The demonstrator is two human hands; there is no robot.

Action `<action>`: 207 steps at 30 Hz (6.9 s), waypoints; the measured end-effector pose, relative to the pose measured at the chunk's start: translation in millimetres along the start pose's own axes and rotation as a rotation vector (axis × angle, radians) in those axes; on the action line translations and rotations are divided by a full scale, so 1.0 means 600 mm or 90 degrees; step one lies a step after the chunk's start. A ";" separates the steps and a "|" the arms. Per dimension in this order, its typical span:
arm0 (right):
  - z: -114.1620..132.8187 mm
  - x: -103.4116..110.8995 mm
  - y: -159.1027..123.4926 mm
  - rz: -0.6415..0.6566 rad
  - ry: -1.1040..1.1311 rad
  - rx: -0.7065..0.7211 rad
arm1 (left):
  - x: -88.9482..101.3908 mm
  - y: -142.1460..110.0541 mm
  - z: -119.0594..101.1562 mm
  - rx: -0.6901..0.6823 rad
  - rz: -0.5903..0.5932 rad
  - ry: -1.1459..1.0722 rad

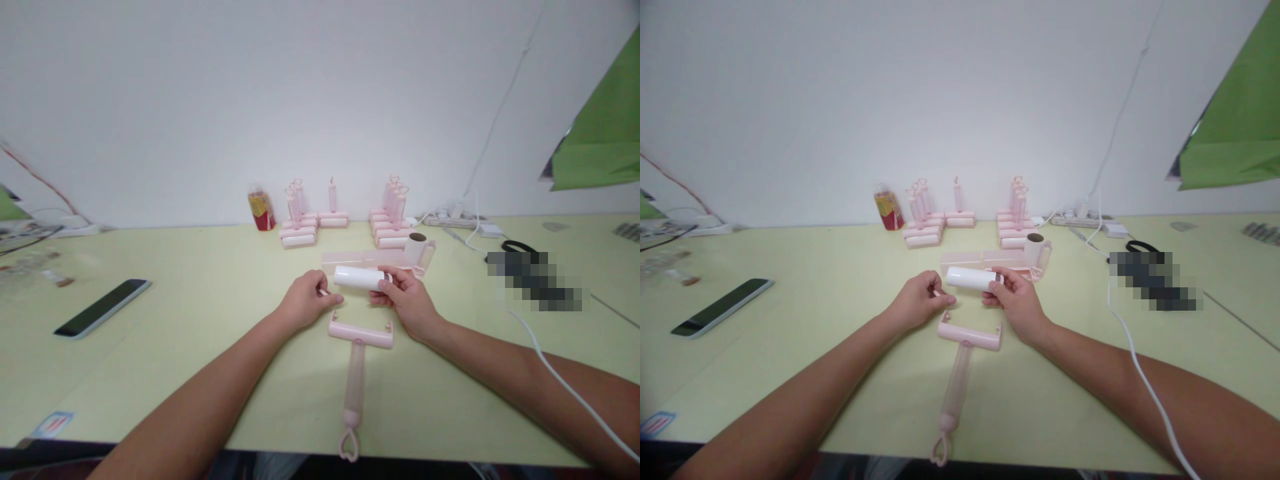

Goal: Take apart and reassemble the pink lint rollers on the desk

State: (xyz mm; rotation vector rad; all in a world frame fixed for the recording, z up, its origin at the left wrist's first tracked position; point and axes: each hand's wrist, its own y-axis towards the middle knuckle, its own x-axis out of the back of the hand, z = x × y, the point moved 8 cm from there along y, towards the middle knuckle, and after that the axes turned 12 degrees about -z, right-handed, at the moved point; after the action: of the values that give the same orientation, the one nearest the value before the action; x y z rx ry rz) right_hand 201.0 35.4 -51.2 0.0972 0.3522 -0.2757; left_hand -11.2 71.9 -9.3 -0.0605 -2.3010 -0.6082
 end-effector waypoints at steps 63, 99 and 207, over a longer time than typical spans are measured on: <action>0.004 -0.033 -0.020 0.147 -0.294 0.103 | 0.092 0.119 0.040 -0.151 -0.313 0.145; -0.014 -0.023 -0.004 0.132 -0.287 0.024 | -0.055 -0.063 -0.157 -0.229 0.219 0.342; -0.016 -0.071 -0.105 0.502 -0.259 -0.210 | -0.036 0.066 -0.086 -0.301 -0.040 0.373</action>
State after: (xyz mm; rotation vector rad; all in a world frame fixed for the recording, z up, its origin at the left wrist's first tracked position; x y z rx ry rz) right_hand 141.7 -12.8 -48.3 -0.1461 -0.0652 0.5396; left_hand 47.3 87.1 23.9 -0.0283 -1.5692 -1.0377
